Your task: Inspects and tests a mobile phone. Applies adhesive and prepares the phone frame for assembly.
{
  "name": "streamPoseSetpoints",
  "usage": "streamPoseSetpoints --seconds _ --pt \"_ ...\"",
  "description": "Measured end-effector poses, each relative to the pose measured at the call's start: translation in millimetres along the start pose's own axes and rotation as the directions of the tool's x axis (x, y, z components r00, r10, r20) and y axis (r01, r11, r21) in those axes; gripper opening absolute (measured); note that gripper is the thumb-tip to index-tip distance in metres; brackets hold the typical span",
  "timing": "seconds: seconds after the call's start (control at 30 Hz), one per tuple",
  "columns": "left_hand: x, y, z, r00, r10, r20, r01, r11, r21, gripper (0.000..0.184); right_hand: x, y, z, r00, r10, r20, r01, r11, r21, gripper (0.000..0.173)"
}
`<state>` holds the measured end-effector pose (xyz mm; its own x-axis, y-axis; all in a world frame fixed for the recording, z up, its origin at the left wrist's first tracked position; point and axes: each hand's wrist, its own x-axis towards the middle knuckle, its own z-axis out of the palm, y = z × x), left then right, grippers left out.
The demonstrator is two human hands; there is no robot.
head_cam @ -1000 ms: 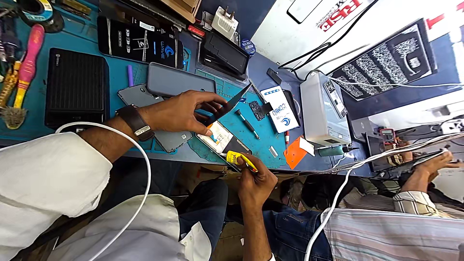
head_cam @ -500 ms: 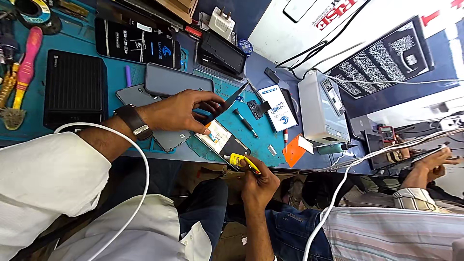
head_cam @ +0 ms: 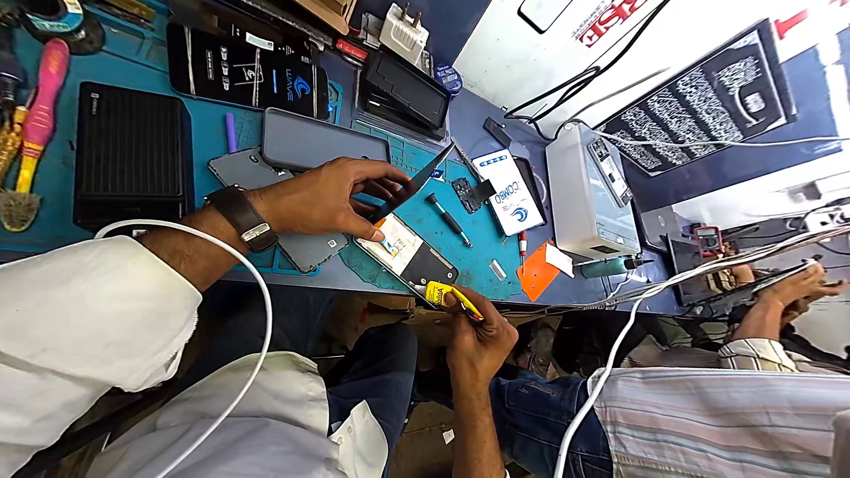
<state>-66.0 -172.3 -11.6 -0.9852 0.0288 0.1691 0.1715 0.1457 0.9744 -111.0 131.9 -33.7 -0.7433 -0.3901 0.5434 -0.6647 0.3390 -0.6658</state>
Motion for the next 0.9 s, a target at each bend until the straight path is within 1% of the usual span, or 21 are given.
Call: streamPoseSetpoints --seconds 0.53,0.7,0.9 --pt "0.1 2.1 1.0 1.000 -0.017 -0.004 0.017 1.000 0.010 0.071 -5.8 2.9 -13.5 1.000 0.008 -0.016 -0.008 0.999 -0.040 0.010" --pt "0.3 2.3 0.4 1.000 -0.014 0.005 0.013 1.000 0.014 0.070 -8.1 5.6 -17.7 1.000 -0.003 -0.031 0.000 0.996 -0.094 0.009" --pt "0.3 3.2 0.6 1.000 -0.018 0.003 0.018 1.000 0.020 0.070 -10.2 6.9 -22.6 0.999 -0.004 -0.038 0.001 0.997 -0.078 0.011"
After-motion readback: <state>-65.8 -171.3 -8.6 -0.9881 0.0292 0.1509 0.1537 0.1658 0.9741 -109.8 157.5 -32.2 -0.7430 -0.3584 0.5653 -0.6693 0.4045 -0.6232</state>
